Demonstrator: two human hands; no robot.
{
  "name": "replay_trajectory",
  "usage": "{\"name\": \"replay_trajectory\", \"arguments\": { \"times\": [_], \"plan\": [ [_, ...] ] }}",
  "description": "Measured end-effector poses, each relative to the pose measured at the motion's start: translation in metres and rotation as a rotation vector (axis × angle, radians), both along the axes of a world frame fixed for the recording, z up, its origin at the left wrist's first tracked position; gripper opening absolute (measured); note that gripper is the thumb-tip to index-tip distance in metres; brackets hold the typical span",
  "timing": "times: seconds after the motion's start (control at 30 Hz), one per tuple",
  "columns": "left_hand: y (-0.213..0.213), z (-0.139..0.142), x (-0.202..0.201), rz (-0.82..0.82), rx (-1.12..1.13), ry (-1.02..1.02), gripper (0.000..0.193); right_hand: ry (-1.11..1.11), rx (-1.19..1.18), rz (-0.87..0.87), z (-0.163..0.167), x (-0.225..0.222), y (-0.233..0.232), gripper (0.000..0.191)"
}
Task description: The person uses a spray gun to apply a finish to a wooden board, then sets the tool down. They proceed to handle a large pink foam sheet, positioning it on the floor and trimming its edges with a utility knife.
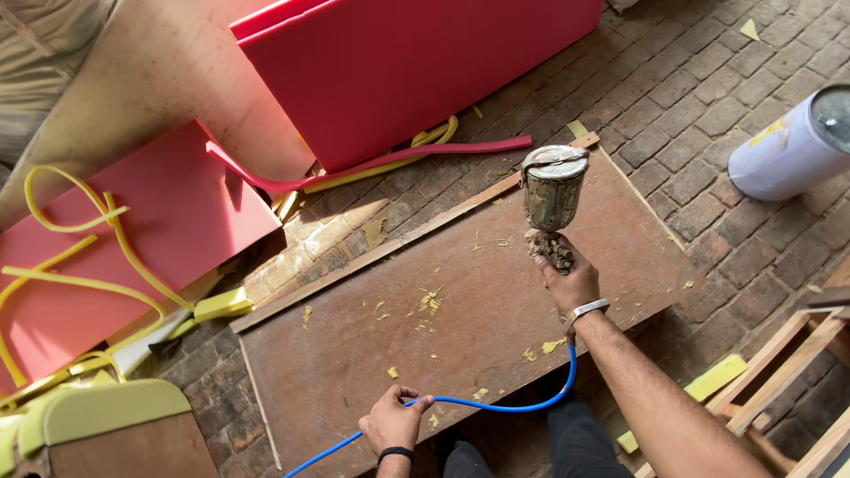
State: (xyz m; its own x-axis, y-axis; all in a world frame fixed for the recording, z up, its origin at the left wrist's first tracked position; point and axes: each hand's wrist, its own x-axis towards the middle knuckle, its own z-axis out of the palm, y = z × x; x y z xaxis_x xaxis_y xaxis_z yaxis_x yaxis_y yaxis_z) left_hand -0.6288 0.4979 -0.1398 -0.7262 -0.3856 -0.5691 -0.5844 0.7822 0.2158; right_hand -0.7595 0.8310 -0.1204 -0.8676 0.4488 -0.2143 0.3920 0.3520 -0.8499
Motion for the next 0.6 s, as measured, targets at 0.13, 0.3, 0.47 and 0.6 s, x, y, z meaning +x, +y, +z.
{"name": "replay_trajectory", "arguments": {
  "times": [0.13,0.3,0.47,0.6],
  "plan": [
    [0.115,0.013,-0.019,0.052,0.040,0.030,0.043,0.014,0.012,0.061,0.002,-0.032,0.098,0.061],
    [0.224,0.030,-0.032,0.081,0.004,0.029,0.041,-0.053,0.010,0.143,0.007,-0.061,0.194,0.058],
    [0.276,0.044,-0.028,0.096,-0.010,0.007,0.043,-0.043,0.044,0.190,0.006,-0.067,0.249,0.054],
    [0.291,0.047,-0.025,0.103,-0.038,-0.007,0.044,-0.078,0.001,0.169,0.002,-0.071,0.272,0.041]
  ]
}}
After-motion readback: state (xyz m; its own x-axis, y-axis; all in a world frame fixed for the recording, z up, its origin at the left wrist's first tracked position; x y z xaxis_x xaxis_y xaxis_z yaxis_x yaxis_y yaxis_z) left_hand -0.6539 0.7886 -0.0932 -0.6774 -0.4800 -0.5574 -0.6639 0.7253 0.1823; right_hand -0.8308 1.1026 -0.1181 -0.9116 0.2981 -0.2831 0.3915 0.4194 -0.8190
